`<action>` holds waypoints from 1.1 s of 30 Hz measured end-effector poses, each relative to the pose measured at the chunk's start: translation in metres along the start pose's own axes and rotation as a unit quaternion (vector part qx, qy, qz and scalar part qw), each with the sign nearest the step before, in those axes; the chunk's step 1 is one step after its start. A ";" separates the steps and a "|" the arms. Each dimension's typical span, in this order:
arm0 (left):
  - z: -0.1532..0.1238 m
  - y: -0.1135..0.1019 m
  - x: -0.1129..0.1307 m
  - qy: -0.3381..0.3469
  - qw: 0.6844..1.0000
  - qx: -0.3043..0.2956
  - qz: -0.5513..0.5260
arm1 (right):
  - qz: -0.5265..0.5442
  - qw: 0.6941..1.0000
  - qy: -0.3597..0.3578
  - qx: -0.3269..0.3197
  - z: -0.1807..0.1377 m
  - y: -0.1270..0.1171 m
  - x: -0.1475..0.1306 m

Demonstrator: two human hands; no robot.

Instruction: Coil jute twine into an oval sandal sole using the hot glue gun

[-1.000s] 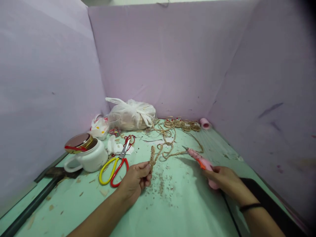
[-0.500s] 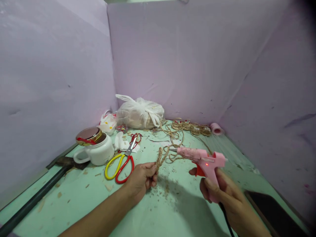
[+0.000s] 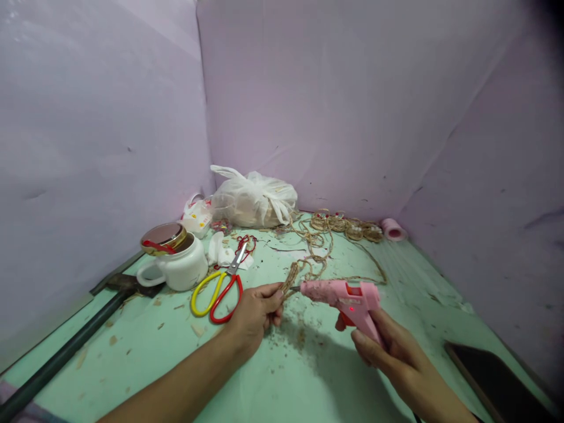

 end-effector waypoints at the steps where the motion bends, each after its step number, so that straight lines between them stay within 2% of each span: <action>1: 0.000 0.000 0.000 0.000 1.000 0.001 -0.001 | -0.002 1.000 0.001 -0.002 0.000 0.000 0.000; 13: -0.002 0.003 -0.001 -0.019 0.999 -0.005 -0.035 | 0.012 1.000 0.011 -0.023 0.000 0.004 0.002; 20: -0.001 0.005 -0.002 -0.039 0.997 -0.011 -0.059 | 0.010 0.999 0.018 0.035 -0.004 0.002 -0.001; 33: -0.001 0.002 -0.002 -0.051 0.996 0.000 -0.069 | -0.018 1.000 -0.007 -0.005 0.000 0.003 0.005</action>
Point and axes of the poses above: each hand's wrist, its own z-axis towards the middle knuckle, its own y-axis out of the palm, x = y × z, the point moved 6 cm from there along z, towards the middle knuckle, and after that the axes turned 7 degrees about y, right-handed, at the moved point
